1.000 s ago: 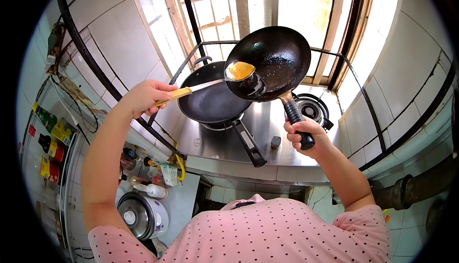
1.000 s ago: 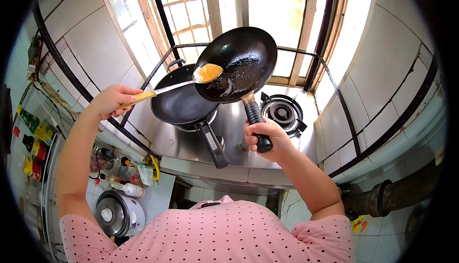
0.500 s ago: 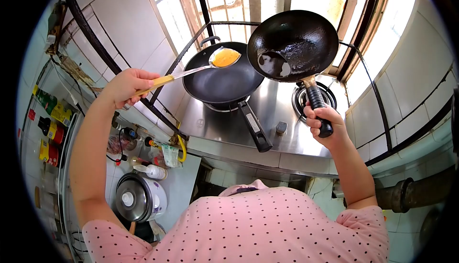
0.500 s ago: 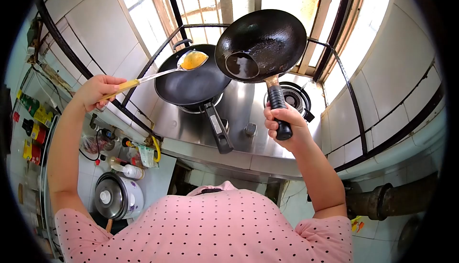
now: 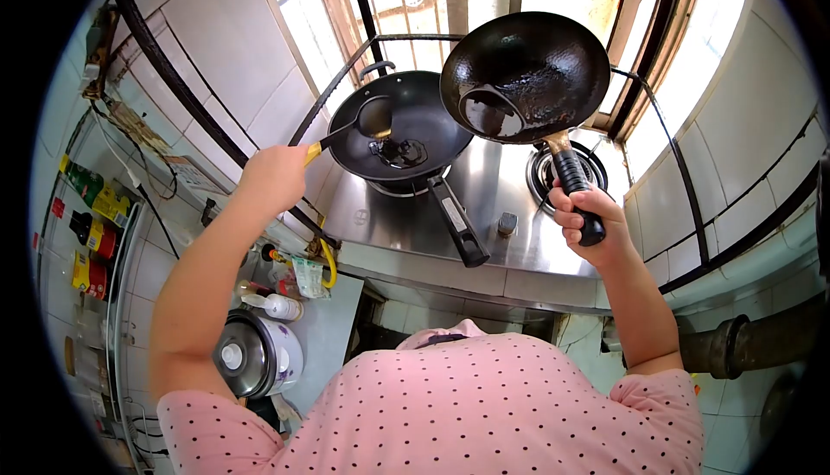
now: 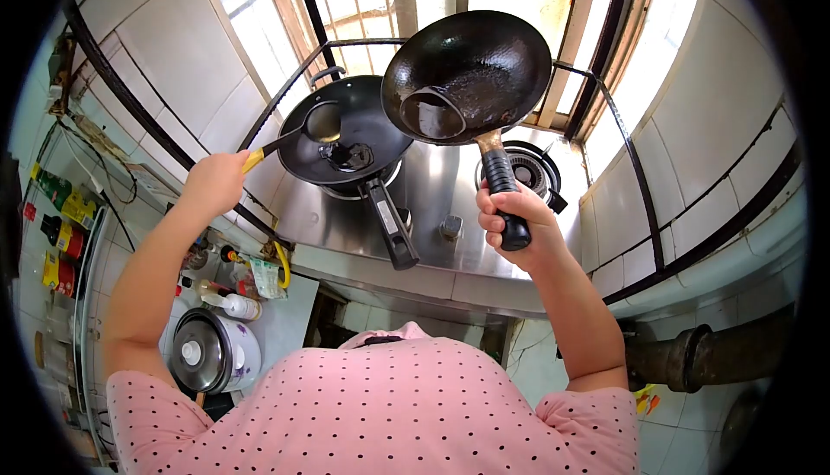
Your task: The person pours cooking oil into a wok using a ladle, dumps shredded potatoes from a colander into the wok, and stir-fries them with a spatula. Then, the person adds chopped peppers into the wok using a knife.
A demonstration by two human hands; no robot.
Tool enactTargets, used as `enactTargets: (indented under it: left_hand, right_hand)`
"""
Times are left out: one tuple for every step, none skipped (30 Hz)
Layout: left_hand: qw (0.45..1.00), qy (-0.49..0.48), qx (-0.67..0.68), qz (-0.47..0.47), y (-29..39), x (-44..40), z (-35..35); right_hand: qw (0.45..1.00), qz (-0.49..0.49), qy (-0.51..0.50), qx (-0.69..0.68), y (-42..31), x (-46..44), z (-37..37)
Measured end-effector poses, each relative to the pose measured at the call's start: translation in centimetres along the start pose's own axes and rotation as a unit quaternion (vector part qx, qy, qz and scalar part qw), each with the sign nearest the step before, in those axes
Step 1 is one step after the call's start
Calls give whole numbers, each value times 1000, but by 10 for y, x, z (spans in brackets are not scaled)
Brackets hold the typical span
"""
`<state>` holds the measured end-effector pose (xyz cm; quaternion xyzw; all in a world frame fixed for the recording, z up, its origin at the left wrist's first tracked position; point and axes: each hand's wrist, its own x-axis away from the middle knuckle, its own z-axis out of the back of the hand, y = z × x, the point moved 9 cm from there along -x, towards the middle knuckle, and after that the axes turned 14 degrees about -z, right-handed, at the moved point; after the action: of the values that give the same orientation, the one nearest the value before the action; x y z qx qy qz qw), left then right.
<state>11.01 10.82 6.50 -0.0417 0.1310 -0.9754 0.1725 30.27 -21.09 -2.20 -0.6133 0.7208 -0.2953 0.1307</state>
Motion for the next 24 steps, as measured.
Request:
enactTargets:
  left_hand:
    - [1000, -4, -11, 17, 3, 2, 3]
    - [1000, 23, -8, 20, 2, 5, 7]
    - [999, 49, -5, 23, 1, 8, 9]
    - [997, 74, -2, 25, -2, 11, 12]
    - [996, 86, 26, 28, -7, 13, 13]
    - [993, 97, 53, 32, -13, 17, 16]
    - [990, 109, 81, 36, -21, 21, 19]
    - [982, 122, 140, 34, -30, 25, 19]
    - [970, 136, 198, 30, -36, 28, 22]
    - [955, 150, 255, 26, -38, 29, 25]
    - [944, 126, 300, 52, -41, 31, 24]
    - [945, 122, 300, 40, -34, 29, 32]
    - [946, 118, 300, 30, -27, 28, 41]
    - [947, 115, 299, 22, -20, 27, 47]
    - [955, 112, 274, 6, -11, 22, 55]
    - [962, 109, 249, -9, -2, 14, 63]
    - [969, 105, 224, -24, 4, 8, 70]
    - [971, 113, 207, -40, 7, 0, 74]
    - [973, 120, 190, -57, 9, -9, 75]
    - [974, 127, 171, -75, 12, -16, 78]
    - [977, 114, 166, -69, 11, -21, 78]
    - [980, 101, 160, -63, 11, -27, 78]
    - [983, 87, 154, -59, 12, -31, 77]
    - [983, 69, 157, -68, 12, -33, 76]
  right_hand:
    - [1000, -1, 3, 2, 0, 0, -1]
    - [1000, 0, 3, 7, 0, 0, -1]
    - [1000, 0, 5, 12, 0, 0, -1]
    - [1000, 1, 7, 16, 0, 0, 0]
    - [1000, 1, 9, 22, 0, -1, -1]
    - [1000, 1, 11, 29, 0, -2, -2]
    - [999, 2, 13, 37, 0, -3, -3]
    - [999, 0, 12, 39, 1, -4, -3]
    - [999, 0, 12, 42, 2, -6, -3]
    - [999, 0, 13, 46, 2, -7, -3]
    - [999, -2, 13, 48, 2, -9, -4]
    - [998, 0, 13, 54, 2, -10, -6]
    - [998, -1, 12, 57, 3, -11, -6]
    - [998, -3, 11, 60, 4, -13, -7]
    - [998, -3, 8, 61, 4, -14, -9]
    - [998, -4, 6, 61, 5, -15, -11]
    - [998, -6, 3, 62, 6, -16, -13]
    - [998, -10, 4, 63, 7, -16, -13]
    - [998, -14, 5, 64, 8, -16, -13]
    - [998, -16, 6, 64, 8, -16, -13]
    - [998, -19, 14, 65, 8, -16, -12]
    - [998, -21, 14, 66, 9, -16, -12]
    - [998, -22, 14, 65, 9, -17, -11]
    - [998, -23, 15, 65, 10, -17, -11]
